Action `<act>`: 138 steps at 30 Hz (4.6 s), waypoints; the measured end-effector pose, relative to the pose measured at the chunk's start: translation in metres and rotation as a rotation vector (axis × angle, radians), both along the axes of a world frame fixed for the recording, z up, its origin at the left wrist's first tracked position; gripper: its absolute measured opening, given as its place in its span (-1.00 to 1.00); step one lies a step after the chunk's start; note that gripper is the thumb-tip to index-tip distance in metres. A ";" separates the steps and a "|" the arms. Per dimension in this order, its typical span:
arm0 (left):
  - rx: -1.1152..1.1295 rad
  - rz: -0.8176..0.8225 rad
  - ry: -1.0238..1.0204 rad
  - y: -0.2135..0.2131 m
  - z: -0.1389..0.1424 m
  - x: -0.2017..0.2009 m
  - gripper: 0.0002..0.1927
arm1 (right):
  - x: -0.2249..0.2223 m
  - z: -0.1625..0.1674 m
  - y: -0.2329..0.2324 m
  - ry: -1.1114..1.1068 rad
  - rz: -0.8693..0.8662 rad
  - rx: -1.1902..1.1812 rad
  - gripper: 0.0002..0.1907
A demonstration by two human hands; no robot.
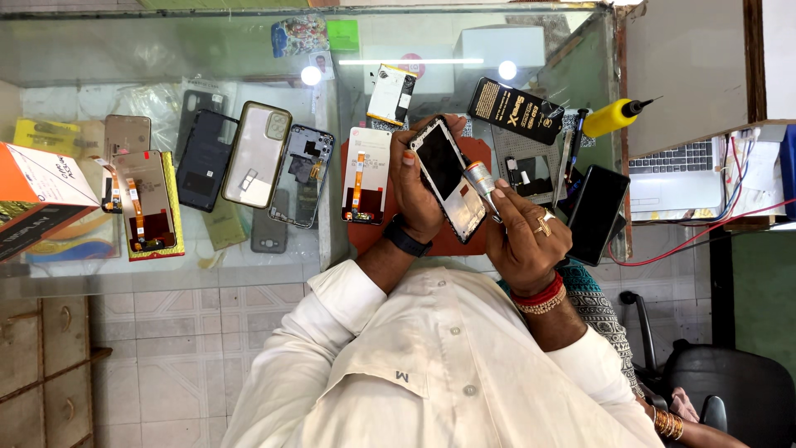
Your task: The person works on a disassembled smartphone at a repair counter, handling the phone body and a replacement display panel. They open an adhesive tube, apply adhesive around the phone frame, and roll a small tool along the frame edges while holding the phone.
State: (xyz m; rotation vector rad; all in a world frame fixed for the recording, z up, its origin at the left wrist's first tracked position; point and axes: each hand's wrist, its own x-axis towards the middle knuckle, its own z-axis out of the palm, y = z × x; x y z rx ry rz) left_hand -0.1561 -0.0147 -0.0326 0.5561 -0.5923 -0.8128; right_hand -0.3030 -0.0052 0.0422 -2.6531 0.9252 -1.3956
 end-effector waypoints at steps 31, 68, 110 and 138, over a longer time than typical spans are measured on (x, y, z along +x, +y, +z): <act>-0.021 -0.009 0.013 -0.002 0.001 -0.003 -0.49 | -0.004 0.002 0.000 0.002 -0.001 -0.010 -0.77; -0.060 -0.019 0.080 -0.003 -0.003 -0.001 -0.51 | -0.006 0.009 0.005 0.046 0.009 0.000 -0.79; -0.009 -0.029 0.073 -0.002 -0.008 0.008 -0.43 | -0.009 0.003 0.013 0.075 0.006 0.010 -0.80; -0.006 0.007 0.045 -0.004 -0.010 0.008 -0.42 | -0.014 0.000 0.018 0.070 -0.008 0.026 -0.82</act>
